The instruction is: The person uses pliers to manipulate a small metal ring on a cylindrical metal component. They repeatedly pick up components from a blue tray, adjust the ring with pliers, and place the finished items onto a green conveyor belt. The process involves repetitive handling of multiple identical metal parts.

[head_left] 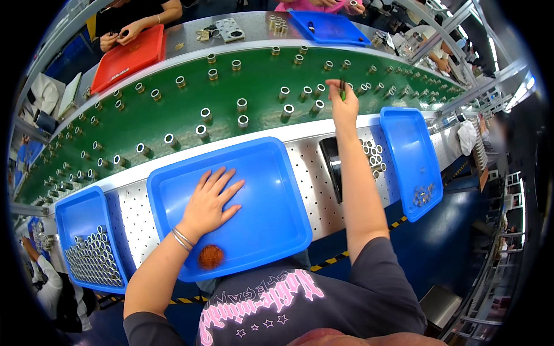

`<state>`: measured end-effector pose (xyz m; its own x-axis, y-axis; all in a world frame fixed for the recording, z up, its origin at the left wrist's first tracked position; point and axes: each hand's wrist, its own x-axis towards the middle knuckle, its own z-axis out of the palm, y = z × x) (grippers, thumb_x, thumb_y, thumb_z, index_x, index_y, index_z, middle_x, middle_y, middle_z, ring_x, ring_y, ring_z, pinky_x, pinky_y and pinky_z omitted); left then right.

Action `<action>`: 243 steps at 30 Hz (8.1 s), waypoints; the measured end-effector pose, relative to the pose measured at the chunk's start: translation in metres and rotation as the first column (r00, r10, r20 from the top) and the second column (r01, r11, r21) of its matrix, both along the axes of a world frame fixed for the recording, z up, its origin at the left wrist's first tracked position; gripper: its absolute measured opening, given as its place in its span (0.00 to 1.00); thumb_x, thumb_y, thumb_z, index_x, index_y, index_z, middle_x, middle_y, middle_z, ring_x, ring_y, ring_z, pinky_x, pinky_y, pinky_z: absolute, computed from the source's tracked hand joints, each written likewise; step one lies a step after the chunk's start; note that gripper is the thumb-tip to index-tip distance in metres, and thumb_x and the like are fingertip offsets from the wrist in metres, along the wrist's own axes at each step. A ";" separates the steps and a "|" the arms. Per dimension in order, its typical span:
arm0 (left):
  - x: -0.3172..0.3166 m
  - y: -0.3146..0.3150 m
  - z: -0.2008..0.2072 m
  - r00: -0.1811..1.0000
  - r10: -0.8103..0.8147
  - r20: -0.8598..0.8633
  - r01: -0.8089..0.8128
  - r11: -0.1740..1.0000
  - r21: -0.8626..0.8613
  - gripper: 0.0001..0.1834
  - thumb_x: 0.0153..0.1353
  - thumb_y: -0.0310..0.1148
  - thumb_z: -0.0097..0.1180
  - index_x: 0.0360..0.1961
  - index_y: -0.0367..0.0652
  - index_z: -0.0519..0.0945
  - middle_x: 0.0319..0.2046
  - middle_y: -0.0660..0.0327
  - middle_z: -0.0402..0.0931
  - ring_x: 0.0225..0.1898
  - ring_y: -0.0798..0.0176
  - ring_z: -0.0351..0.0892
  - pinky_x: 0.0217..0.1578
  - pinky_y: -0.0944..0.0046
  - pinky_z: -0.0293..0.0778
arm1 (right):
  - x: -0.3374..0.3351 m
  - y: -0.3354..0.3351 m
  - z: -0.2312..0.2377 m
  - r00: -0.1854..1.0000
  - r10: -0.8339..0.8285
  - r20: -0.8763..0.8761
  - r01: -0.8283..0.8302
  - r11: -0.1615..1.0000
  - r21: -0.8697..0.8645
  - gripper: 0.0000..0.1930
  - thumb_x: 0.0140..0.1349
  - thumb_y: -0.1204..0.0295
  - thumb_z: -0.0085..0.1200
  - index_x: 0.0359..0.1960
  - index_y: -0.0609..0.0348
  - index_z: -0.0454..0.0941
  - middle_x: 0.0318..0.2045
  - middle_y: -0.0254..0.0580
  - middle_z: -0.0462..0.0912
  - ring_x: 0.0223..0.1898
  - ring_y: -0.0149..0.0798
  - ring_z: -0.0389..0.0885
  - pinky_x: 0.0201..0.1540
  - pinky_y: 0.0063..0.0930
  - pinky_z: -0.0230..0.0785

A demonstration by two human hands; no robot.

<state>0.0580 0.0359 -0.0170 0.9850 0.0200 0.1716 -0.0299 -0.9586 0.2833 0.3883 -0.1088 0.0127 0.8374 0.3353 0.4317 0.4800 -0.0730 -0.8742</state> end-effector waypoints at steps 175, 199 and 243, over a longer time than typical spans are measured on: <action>-0.262 0.215 -0.001 0.273 0.952 -0.136 -0.913 0.301 0.274 0.22 0.55 0.49 0.52 0.47 0.49 0.73 0.41 0.51 0.70 0.40 0.47 0.76 0.40 0.53 0.73 | -0.098 0.065 -0.085 0.908 0.373 -0.188 -0.401 0.905 -0.139 0.07 0.60 0.71 0.51 0.29 0.61 0.75 0.21 0.27 0.72 0.23 0.20 0.66 0.27 0.14 0.58; -0.280 0.198 -0.028 0.316 0.926 0.208 -0.948 0.301 0.101 0.18 0.61 0.45 0.43 0.48 0.50 0.75 0.50 0.53 0.68 0.53 0.51 0.66 0.53 0.52 0.60 | -0.093 0.067 -0.099 0.905 0.388 -0.174 -0.412 0.902 -0.129 0.07 0.61 0.69 0.52 0.30 0.60 0.75 0.25 0.25 0.72 0.26 0.20 0.64 0.30 0.13 0.57; -0.284 0.204 -0.018 0.200 0.973 0.112 -0.980 0.199 0.022 0.23 0.63 0.47 0.38 0.51 0.45 0.72 0.49 0.56 0.72 0.54 0.54 0.68 0.58 0.45 0.50 | -0.095 0.080 -0.105 0.907 0.399 -0.133 -0.416 0.899 -0.139 0.08 0.61 0.69 0.51 0.31 0.61 0.75 0.26 0.27 0.73 0.27 0.21 0.65 0.31 0.13 0.58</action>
